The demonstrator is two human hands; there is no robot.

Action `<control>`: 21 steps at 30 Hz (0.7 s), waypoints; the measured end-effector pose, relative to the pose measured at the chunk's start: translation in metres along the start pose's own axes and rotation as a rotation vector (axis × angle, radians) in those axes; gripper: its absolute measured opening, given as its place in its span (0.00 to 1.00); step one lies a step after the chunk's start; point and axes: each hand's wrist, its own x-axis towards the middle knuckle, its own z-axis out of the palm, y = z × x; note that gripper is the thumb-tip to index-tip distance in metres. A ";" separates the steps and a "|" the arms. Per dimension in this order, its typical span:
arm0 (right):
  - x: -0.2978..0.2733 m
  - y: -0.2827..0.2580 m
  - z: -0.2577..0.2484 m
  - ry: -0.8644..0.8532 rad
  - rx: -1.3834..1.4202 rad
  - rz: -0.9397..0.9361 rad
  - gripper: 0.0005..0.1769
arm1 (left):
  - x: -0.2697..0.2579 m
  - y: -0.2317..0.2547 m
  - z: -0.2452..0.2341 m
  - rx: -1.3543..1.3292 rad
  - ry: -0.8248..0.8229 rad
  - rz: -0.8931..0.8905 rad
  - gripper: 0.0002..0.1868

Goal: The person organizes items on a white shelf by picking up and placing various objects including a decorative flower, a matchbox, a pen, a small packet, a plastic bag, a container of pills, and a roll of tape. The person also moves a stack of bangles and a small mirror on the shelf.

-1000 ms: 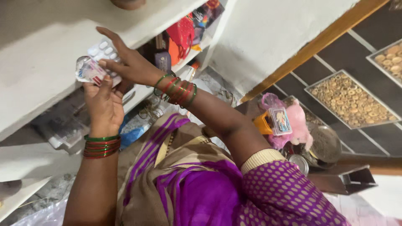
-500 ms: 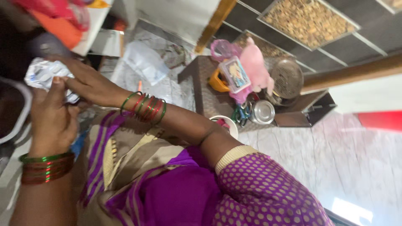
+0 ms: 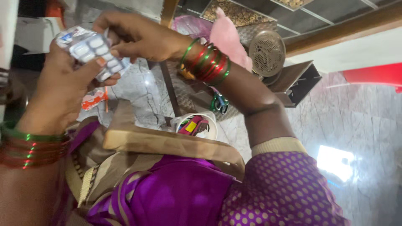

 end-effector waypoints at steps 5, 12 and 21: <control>-0.054 -0.010 -0.033 0.098 0.042 0.095 0.26 | 0.037 -0.016 0.041 0.009 -0.114 -0.015 0.21; -0.099 0.015 -0.028 0.157 0.216 0.174 0.30 | 0.057 -0.035 0.073 0.123 -0.119 -0.132 0.18; -0.154 0.063 0.017 0.028 0.004 0.423 0.13 | 0.056 -0.095 0.071 0.317 -0.180 -0.312 0.24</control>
